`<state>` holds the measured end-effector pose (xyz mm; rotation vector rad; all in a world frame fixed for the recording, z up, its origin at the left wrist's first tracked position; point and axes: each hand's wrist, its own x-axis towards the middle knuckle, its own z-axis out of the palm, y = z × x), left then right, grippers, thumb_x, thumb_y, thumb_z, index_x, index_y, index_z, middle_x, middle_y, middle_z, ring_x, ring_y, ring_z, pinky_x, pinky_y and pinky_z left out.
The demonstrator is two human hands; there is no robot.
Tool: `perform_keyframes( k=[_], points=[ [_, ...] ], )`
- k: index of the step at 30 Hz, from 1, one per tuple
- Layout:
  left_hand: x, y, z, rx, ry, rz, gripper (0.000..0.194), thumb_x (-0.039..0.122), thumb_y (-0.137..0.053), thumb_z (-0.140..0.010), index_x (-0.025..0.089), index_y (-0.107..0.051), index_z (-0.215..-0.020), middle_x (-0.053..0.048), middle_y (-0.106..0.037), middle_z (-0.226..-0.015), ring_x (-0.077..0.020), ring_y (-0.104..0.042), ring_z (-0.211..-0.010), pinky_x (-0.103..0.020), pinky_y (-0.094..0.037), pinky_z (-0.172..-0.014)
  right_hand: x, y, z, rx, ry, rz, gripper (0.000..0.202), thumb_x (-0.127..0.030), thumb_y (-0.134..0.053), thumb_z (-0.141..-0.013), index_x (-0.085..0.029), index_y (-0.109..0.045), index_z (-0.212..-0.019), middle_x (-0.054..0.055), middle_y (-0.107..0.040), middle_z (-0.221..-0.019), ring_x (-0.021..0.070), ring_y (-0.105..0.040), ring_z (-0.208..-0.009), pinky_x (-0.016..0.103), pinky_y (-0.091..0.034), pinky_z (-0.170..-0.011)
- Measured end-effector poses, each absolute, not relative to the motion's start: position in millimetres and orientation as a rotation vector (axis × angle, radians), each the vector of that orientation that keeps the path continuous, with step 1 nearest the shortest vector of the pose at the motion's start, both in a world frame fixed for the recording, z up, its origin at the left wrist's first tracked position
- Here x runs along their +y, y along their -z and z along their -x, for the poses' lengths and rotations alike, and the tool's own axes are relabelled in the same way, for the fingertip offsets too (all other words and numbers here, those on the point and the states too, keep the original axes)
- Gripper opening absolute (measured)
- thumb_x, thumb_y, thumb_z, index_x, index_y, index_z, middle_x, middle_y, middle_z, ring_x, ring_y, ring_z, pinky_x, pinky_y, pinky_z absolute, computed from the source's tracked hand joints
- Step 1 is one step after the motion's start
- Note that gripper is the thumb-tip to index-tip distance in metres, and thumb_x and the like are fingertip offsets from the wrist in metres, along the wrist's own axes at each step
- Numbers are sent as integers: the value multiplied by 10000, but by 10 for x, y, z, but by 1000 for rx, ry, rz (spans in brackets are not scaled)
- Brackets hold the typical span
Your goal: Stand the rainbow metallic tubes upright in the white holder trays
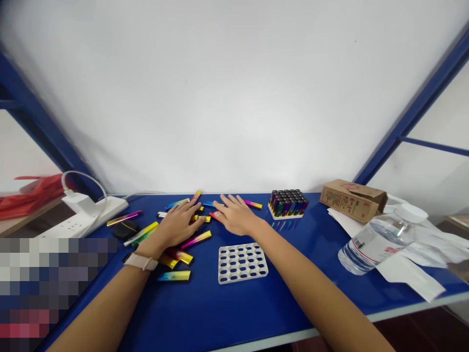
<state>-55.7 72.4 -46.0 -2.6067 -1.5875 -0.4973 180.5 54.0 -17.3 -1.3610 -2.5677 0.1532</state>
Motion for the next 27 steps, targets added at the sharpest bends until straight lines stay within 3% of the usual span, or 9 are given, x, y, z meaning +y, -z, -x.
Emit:
perform_keyframes(
  k=[2,5,8,10,14,17,20,27],
  points=[
    [686,430,592,-1525,526,2643,549,528,-445,-970,187,-600,-1372,-130,-502,-1524,-365,-453,-1406,-557,-329,-1162,414,37,-1996,-2431,-169,1420,578,-456,-267,-1060,-158,-427,-1530,165,-351,-1606,336,-289,-1500,562,-235,-1203],
    [631,378,609,-1451,546,2659,454,481,-468,-966,184,-689,-1230,-141,-628,-1392,-347,-524,-1345,-535,-384,-1128,96,-177,-2398,-2290,-295,1569,490,-440,-380,-1030,-176,-606,-1375,139,-606,-1411,324,-531,-1321,513,-373,-1124],
    [586,333,581,-1409,566,2650,377,425,-502,-952,178,-715,-1141,-150,-701,-1265,-348,-564,-1297,-534,-422,-1093,-328,-283,-2798,-2253,-609,1650,419,-446,-531,-955,-195,-665,-1263,116,-683,-1277,280,-641,-1148,407,-495,-986],
    [547,300,543,-1367,600,2647,379,401,-498,-956,168,-697,-1177,-159,-688,-1284,-350,-565,-1294,-540,-434,-1080,-590,-256,-2986,-2261,-729,1731,415,-457,-639,-879,-208,-681,-1207,105,-687,-1229,287,-630,-1139,401,-488,-978],
    [408,216,424,-1207,694,2738,394,423,-520,-954,177,-672,-1220,-155,-643,-1344,-337,-562,-1290,-525,-424,-1103,-890,-59,-3116,-2181,-798,1932,346,-443,-707,-806,-257,-681,-1097,85,-653,-1226,332,-474,-1324,428,-402,-1042],
    [290,192,320,-1128,734,2888,336,373,-538,-950,243,-660,-1235,-92,-675,-1285,-290,-582,-1265,-470,-450,-1097,-926,65,-3094,-2159,-768,1895,142,-373,-633,-855,-237,-619,-892,49,-658,-974,259,-591,-1032,365,-452,-864],
    [221,227,249,-1038,745,2974,313,344,-547,-947,249,-656,-1225,-80,-680,-1268,-284,-593,-1242,-469,-464,-1084,-874,103,-3056,-2085,-725,1818,139,-352,-596,-889,-236,-529,-851,8,-589,-806,193,-527,-733,323,-420,-678],
    [202,288,225,-1036,728,3001,283,320,-547,-951,249,-653,-1204,-78,-680,-1253,-292,-594,-1217,-489,-464,-1066,-453,-26,-2757,-1982,-618,1480,166,-371,-581,-930,-236,-485,-943,-18,-536,-798,167,-497,-693,307,-392,-653]
  ],
)
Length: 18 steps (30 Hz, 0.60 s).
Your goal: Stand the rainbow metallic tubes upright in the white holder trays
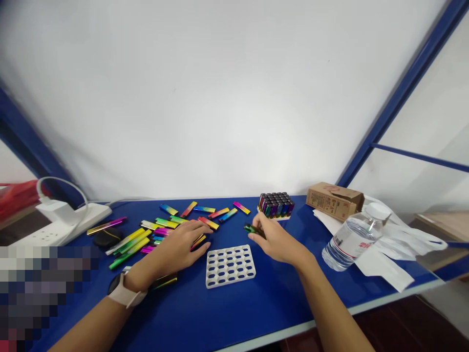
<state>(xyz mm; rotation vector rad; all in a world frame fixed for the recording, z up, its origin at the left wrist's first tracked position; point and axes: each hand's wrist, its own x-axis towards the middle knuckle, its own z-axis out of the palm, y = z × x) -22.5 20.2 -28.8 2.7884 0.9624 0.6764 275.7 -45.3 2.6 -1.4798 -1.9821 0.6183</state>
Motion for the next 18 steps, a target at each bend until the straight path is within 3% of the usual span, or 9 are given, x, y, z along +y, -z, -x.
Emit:
perform_keyframes(
  k=[4,7,9,13,15,18],
  points=[
    [170,249,216,963,-670,-2760,276,323,-565,-942,253,-654,-1194,-79,-673,-1252,-291,-584,-1220,-474,-457,-1059,-50,-72,-2492,-1873,-799,1307,184,-399,-507,-983,-248,-404,-963,-37,-565,-737,169,-572,-689,303,-424,-649],
    [121,188,214,948,-651,-2694,324,426,-606,-920,267,-646,-1200,-72,-663,-1254,-288,-574,-1219,-450,-457,-1043,195,24,-2313,-1759,-923,1148,228,-431,-507,-983,-253,-367,-959,-55,-568,-704,149,-575,-618,288,-438,-610],
    [81,142,212,908,-609,-2641,407,546,-673,-848,273,-657,-1149,-67,-660,-1208,-291,-583,-1182,-436,-467,-1016,286,143,-2219,-1646,-990,1084,264,-461,-539,-962,-251,-379,-983,-40,-599,-777,119,-532,-556,255,-398,-530],
    [8,90,189,832,-495,-2577,647,712,-808,-580,260,-657,-1018,-57,-625,-1097,-297,-597,-1072,-404,-500,-916,309,356,-2134,-1454,-1006,1044,340,-521,-622,-903,-231,-446,-931,-94,-425,-614,81,-361,-483,208,-275,-462],
    [-12,94,170,826,-472,-2584,678,704,-841,-514,254,-644,-981,-54,-610,-1067,-299,-593,-1037,-401,-501,-887,283,397,-2135,-1350,-1105,1036,401,-604,-542,-920,-211,-488,-868,-91,-366,-584,68,-283,-448,207,-201,-435],
    [-15,119,149,843,-479,-2598,613,612,-862,-553,255,-629,-992,-49,-605,-1069,-295,-586,-1038,-402,-493,-896,254,398,-2149,-1247,-1227,1050,544,-683,-414,-936,-184,-529,-753,-77,-326,-542,60,-218,-417,218,-132,-425]
  ],
)
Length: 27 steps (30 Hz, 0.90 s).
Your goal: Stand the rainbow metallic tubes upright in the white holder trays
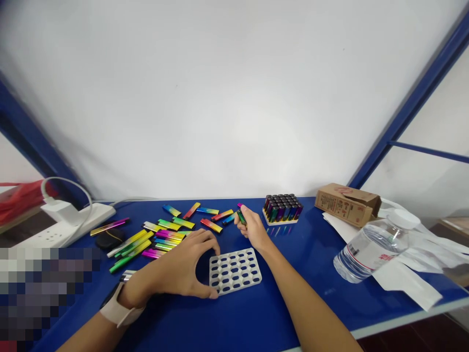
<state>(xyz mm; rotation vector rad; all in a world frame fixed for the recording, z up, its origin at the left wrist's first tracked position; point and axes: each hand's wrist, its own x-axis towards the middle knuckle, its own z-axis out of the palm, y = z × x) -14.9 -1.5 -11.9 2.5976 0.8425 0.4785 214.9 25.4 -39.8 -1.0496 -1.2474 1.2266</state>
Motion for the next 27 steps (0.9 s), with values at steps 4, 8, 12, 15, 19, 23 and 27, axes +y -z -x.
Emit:
perform_keyframes(
  k=[4,8,12,15,19,23,27],
  points=[
    [38,171,153,888,-552,-2641,512,551,-800,-682,253,-626,-1060,-71,-622,-1115,-306,-588,-1078,-431,-487,-938,258,401,-2142,-1207,-1222,1041,543,-659,-455,-918,-202,-468,-625,-64,-303,-509,67,-195,-418,227,-128,-422],
    [127,235,187,956,-599,-2704,487,518,-684,-829,256,-593,-1229,-99,-623,-1238,-330,-552,-1206,-480,-444,-1033,254,414,-2119,-1222,-1244,1040,504,-599,-414,-936,-221,-436,-603,-63,-258,-499,82,-167,-421,230,-141,-408],
    [184,275,212,974,-558,-2711,588,532,-663,-846,259,-533,-1350,-106,-598,-1330,-341,-509,-1292,-489,-430,-1072,204,369,-2091,-1278,-1226,1069,457,-537,-374,-957,-228,-410,-622,-55,-270,-505,93,-184,-430,229,-152,-410],
    [197,290,220,968,-568,-2702,682,569,-713,-789,256,-529,-1366,-110,-591,-1343,-349,-516,-1286,-492,-443,-1064,169,333,-2064,-1257,-1244,1059,468,-550,-387,-952,-224,-425,-618,-58,-260,-519,91,-169,-445,235,-139,-424],
    [212,305,230,972,-598,-2677,649,563,-754,-747,250,-585,-1290,-105,-612,-1294,-329,-569,-1212,-463,-485,-1014,172,349,-2066,-1268,-1254,1053,473,-543,-391,-951,-217,-429,-610,-53,-274,-529,90,-175,-454,236,-137,-431],
    [223,297,233,973,-576,-2663,609,552,-764,-744,257,-611,-1254,-97,-609,-1291,-322,-573,-1207,-451,-493,-1006,191,380,-2094,-1251,-1218,1013,429,-537,-375,-965,-217,-435,-685,-58,-290,-553,88,-195,-454,230,-153,-426],
    [208,279,222,950,-571,-2654,610,539,-774,-741,275,-620,-1269,-86,-604,-1289,-311,-584,-1188,-440,-494,-1008,165,377,-2075,-1290,-1169,1002,347,-568,-486,-953,-230,-479,-871,-59,-391,-651,87,-288,-470,233,-242,-444]
  ],
)
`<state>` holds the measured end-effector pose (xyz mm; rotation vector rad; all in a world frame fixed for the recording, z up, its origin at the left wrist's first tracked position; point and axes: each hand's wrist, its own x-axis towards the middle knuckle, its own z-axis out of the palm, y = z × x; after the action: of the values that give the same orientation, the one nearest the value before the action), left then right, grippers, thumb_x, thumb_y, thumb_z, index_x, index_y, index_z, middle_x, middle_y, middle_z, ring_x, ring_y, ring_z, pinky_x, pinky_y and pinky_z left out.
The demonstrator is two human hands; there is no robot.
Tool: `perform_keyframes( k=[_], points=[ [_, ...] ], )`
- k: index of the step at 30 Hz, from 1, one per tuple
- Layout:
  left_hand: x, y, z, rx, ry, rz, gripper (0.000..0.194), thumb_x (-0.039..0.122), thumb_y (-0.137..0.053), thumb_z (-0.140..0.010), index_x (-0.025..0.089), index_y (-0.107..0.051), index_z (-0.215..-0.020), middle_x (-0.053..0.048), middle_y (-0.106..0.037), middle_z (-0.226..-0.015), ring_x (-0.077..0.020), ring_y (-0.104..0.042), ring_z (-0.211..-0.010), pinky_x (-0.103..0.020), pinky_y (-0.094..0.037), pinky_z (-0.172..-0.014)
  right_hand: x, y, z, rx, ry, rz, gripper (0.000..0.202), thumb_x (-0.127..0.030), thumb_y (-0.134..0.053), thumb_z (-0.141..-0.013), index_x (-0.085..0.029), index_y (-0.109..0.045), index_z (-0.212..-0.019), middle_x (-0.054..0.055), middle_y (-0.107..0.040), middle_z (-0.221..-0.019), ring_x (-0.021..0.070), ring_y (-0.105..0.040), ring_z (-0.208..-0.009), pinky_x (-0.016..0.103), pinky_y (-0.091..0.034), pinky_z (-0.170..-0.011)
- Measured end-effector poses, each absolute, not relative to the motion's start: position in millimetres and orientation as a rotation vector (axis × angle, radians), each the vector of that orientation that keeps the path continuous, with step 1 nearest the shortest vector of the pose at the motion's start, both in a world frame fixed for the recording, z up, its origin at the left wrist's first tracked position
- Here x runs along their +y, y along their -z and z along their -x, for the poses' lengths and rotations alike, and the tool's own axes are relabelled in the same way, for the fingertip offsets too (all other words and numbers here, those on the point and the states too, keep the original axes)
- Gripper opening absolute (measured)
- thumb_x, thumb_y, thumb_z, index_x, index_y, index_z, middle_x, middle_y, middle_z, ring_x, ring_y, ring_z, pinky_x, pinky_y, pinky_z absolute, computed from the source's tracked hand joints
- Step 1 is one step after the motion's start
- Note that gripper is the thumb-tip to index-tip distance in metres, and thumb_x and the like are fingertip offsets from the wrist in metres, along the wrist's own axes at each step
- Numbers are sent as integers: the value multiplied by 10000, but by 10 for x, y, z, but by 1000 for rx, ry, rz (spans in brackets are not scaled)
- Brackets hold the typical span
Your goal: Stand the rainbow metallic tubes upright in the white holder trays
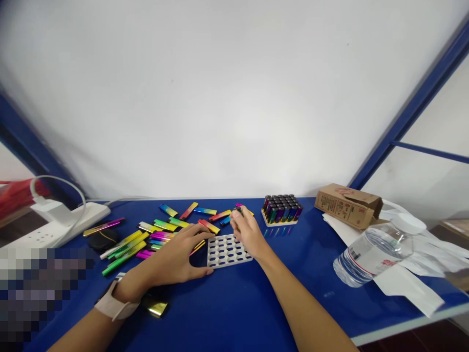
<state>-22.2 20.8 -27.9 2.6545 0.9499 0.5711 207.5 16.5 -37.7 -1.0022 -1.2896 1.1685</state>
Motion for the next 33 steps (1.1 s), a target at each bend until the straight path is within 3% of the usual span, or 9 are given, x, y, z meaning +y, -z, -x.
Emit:
perform_keyframes(
  k=[2,4,7,12,18,24,30,33],
  points=[
    [199,278,216,944,-557,-2654,622,538,-776,-739,285,-616,-1284,-83,-601,-1289,-311,-586,-1184,-445,-490,-1012,136,365,-2052,-1408,-1050,1072,299,-525,-523,-960,-234,-496,-902,-43,-459,-686,112,-406,-528,258,-361,-511],
    [192,284,211,947,-549,-2653,659,551,-778,-730,277,-604,-1303,-88,-598,-1291,-316,-583,-1183,-453,-486,-1014,102,344,-2025,-1557,-844,1114,287,-489,-484,-994,-222,-556,-917,5,-555,-765,159,-538,-686,311,-460,-673],
    [188,293,203,948,-564,-2645,717,567,-800,-690,252,-594,-1301,-100,-598,-1285,-326,-575,-1186,-460,-481,-1017,65,325,-1986,-1733,-581,1118,333,-462,-418,-1028,-218,-636,-967,60,-622,-929,212,-588,-891,366,-464,-845],
    [194,281,191,950,-548,-2631,648,560,-805,-688,250,-627,-1228,-93,-603,-1261,-322,-563,-1193,-458,-474,-1022,90,403,-1929,-1792,-669,1142,338,-482,-437,-1022,-222,-645,-959,31,-591,-804,197,-582,-733,341,-473,-720],
    [217,277,192,922,-576,-2619,727,548,-817,-682,254,-600,-1311,-99,-605,-1286,-331,-560,-1202,-451,-480,-1000,144,384,-1909,-1959,-688,1121,260,-398,-488,-1016,-203,-643,-941,34,-636,-866,188,-598,-797,314,-462,-749],
    [219,299,197,933,-580,-2614,698,545,-826,-670,217,-623,-1252,-103,-598,-1309,-331,-554,-1213,-451,-467,-1019,168,312,-1899,-2194,-520,1187,151,-291,-519,-1001,-190,-569,-901,42,-620,-881,189,-573,-805,316,-437,-722],
    [222,301,184,949,-586,-2604,644,560,-823,-665,217,-637,-1178,-91,-610,-1289,-328,-554,-1210,-449,-464,-1018,134,329,-1909,-2257,-407,1177,200,-390,-592,-967,-192,-609,-993,82,-642,-1009,254,-583,-1010,410,-451,-909],
    [214,274,177,956,-553,-2599,651,567,-817,-666,216,-627,-1180,-96,-608,-1278,-326,-565,-1184,-455,-466,-1010,168,368,-1942,-2069,-469,1090,295,-341,-381,-1063,-214,-617,-1185,84,-647,-1158,226,-582,-1114,415,-427,-1003]
  ],
)
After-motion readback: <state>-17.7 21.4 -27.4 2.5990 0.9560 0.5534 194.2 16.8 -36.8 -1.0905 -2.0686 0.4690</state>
